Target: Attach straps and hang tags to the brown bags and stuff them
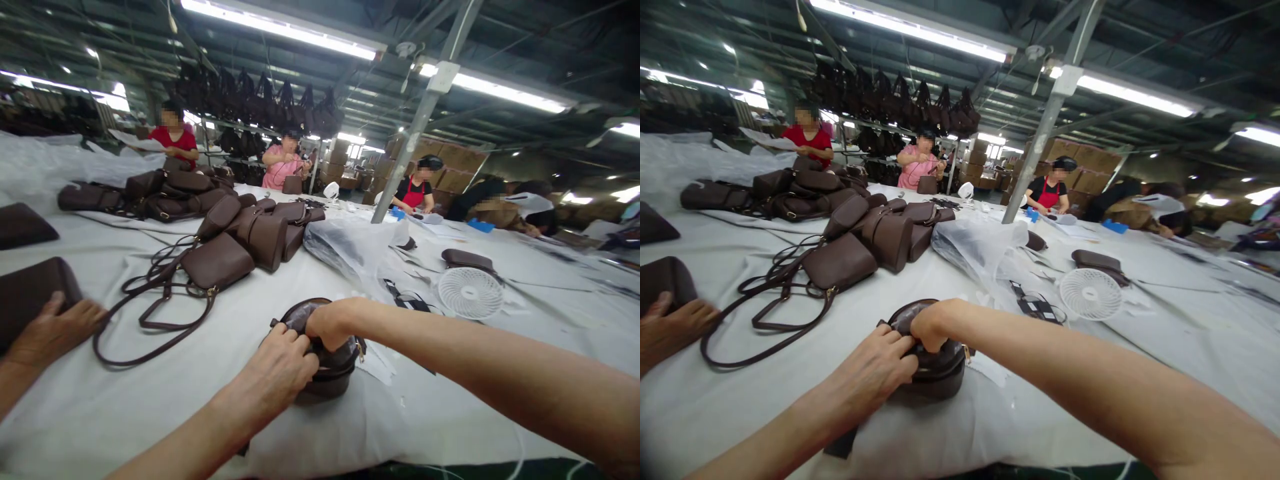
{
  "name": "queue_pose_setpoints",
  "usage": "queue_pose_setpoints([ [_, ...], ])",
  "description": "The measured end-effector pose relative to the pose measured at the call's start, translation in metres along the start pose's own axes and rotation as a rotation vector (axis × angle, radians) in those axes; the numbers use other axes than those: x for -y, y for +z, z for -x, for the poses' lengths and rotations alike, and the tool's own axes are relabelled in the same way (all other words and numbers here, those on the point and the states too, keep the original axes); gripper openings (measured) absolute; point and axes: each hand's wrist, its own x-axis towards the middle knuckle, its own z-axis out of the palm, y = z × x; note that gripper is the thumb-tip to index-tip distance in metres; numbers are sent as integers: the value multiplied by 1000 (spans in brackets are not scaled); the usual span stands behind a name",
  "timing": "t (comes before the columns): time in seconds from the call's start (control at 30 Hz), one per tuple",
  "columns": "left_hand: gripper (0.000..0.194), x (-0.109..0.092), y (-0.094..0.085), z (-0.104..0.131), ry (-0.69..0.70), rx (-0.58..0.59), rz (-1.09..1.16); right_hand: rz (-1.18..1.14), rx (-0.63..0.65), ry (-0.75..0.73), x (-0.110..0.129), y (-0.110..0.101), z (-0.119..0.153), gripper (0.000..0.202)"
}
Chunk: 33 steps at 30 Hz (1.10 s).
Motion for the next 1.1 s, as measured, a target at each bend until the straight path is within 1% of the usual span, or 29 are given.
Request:
queue_pose_setpoints([
  [0.03,11,-1,2,-1,-4,2,3,72,43,17,1,-8,11,15],
  [0.07,11,-1,2,-2,-4,10,9,152,90,32,2,-16,21,13],
  [0.1,11,0,2,-4,-5,23,20,200,117,43,3,-23,31,19],
  [0.13,11,0,0,-7,-2,42,36,198,122,50,4,-30,40,28],
  [0.17,11,0,-2,-10,1,61,53,130,112,50,5,-35,46,35],
  [0.2,12,1,-6,-13,7,77,70,3,87,40,5,-39,51,41],
  [0.3,12,1,-20,-21,22,105,96,-400,-10,-21,4,-43,54,45],
  [0.37,12,3,-26,-23,30,115,128,-520,-50,-51,0,-44,54,49],
  [0.47,11,10,-27,-17,15,85,228,-484,-114,-52,-8,-44,59,56],
  [0.53,11,15,-23,-11,-26,26,284,-395,-167,-24,-14,-41,67,59],
  [0.6,17,17,-18,-6,-49,-21,295,-290,-192,20,-21,-36,78,62],
  [0.7,29,14,-14,-7,-35,-12,216,-145,-177,121,-30,-28,93,52],
  [0.77,26,10,-15,-12,-31,40,132,-133,-148,193,-33,-25,102,46],
  [0.87,19,5,-18,-20,-46,117,48,-167,-89,280,-37,-23,119,53],
  [0.9,18,5,-18,-21,-53,130,35,-153,-60,305,-39,-24,125,51],
  [0.97,18,4,-19,-22,-61,126,24,-110,-17,357,-47,-24,138,36],
  [1.0,17,3,-19,-21,-64,119,24,-102,-28,372,-51,-23,144,26],
  [1.03,17,3,-19,-21,-64,110,25,-122,-75,378,-55,-23,149,16],
  [1.07,16,2,-19,-21,-63,102,27,-169,-156,381,-58,-23,153,9],
  [1.1,16,2,-18,-22,-61,97,30,-242,-253,376,-59,-22,155,8],
])
